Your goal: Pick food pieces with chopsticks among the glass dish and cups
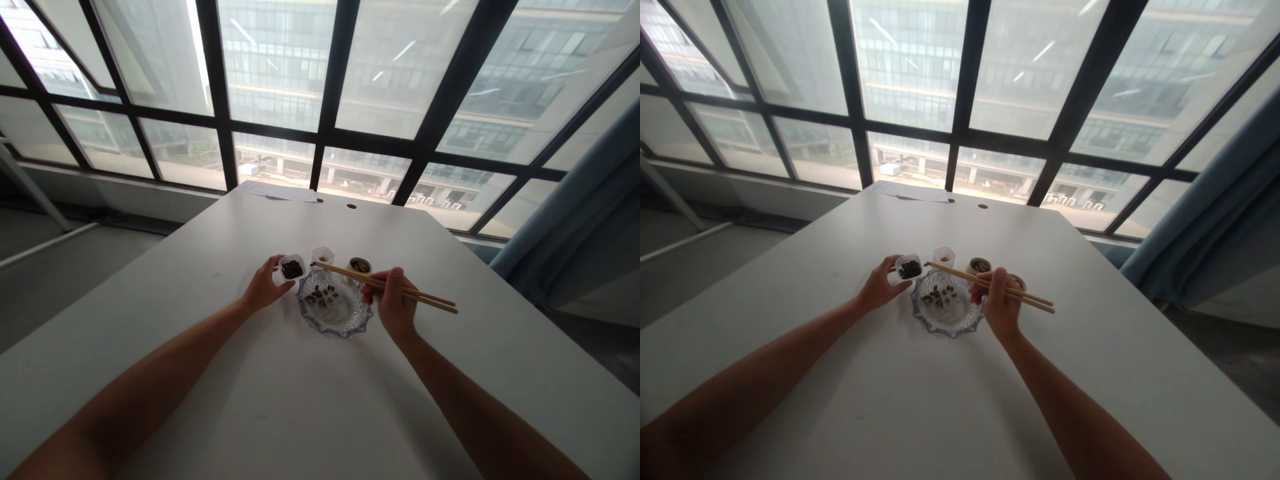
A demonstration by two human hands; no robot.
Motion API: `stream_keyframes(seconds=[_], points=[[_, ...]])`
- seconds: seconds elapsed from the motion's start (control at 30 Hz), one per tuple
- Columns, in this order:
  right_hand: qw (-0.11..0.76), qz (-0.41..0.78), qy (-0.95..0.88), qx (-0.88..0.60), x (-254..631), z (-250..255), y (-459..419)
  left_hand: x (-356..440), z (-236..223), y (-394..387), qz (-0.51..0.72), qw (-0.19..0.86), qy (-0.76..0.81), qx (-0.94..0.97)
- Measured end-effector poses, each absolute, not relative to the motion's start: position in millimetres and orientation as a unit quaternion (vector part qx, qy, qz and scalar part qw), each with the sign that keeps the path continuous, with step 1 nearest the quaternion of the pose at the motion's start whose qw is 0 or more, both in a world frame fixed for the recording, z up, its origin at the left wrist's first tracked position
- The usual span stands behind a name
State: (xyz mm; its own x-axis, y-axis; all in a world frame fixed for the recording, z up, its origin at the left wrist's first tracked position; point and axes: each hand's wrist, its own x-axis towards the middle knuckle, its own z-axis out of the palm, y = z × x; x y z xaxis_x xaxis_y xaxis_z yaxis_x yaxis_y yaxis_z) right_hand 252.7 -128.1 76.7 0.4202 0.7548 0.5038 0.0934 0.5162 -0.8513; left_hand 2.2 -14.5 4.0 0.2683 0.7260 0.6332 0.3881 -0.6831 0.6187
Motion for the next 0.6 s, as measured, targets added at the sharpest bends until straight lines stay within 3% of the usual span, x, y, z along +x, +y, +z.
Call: stream_keyframes(seconds=[0.3, 0.6], points=[[0.466, 0.069, -0.784, -0.404, 231, 72, -110, 3, 5, -16, 0.468, 0.203, 0.385, 0.769], [0.576, 0.155, -0.644, -0.48, 259, 76, -138, 2, 3, -13, 0.445, 0.216, 0.404, 0.77]])
